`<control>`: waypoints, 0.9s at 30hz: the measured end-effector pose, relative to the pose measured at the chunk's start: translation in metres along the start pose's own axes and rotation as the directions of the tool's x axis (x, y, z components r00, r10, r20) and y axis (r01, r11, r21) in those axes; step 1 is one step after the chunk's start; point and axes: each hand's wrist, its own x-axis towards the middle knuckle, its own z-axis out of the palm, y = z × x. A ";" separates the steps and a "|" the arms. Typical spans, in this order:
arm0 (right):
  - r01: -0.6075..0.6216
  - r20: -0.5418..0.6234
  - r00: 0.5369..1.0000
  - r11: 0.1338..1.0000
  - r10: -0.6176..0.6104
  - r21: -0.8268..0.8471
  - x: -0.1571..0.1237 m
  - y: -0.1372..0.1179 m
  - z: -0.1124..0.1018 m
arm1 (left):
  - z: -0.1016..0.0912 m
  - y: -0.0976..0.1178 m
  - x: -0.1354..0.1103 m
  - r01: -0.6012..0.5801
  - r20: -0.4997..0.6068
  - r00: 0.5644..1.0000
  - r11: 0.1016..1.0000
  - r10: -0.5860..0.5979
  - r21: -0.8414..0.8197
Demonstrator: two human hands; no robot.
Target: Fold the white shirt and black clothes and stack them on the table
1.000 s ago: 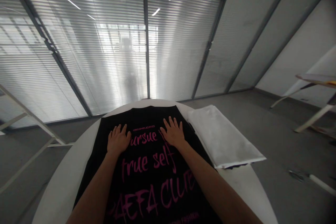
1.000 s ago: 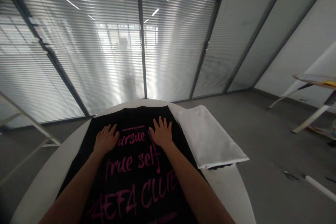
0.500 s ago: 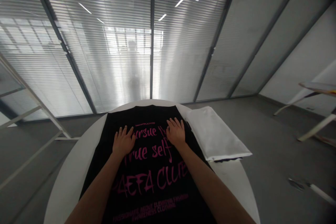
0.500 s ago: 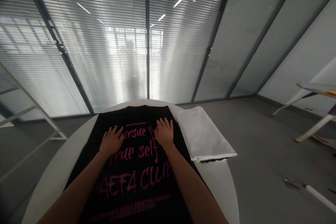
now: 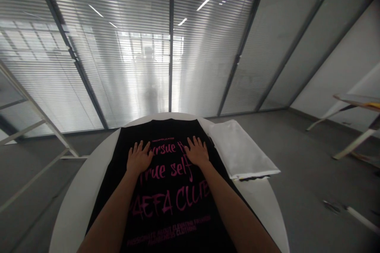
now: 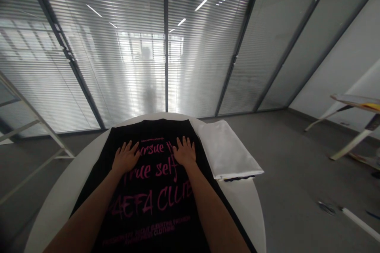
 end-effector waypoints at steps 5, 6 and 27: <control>-0.001 0.001 1.000 1.000 0.001 -0.007 0.001 0.000 0.000 | 0.000 0.000 0.002 0.014 0.004 1.000 1.000 -0.014 -0.007; -0.003 0.000 1.000 1.000 0.003 -0.007 0.001 -0.001 -0.001 | -0.001 0.000 0.002 0.016 0.007 1.000 1.000 -0.016 -0.012; 0.022 -0.236 0.972 0.999 -0.010 0.049 0.000 0.000 0.004 | 0.001 0.001 0.009 0.058 -0.040 0.997 0.995 -0.062 -0.082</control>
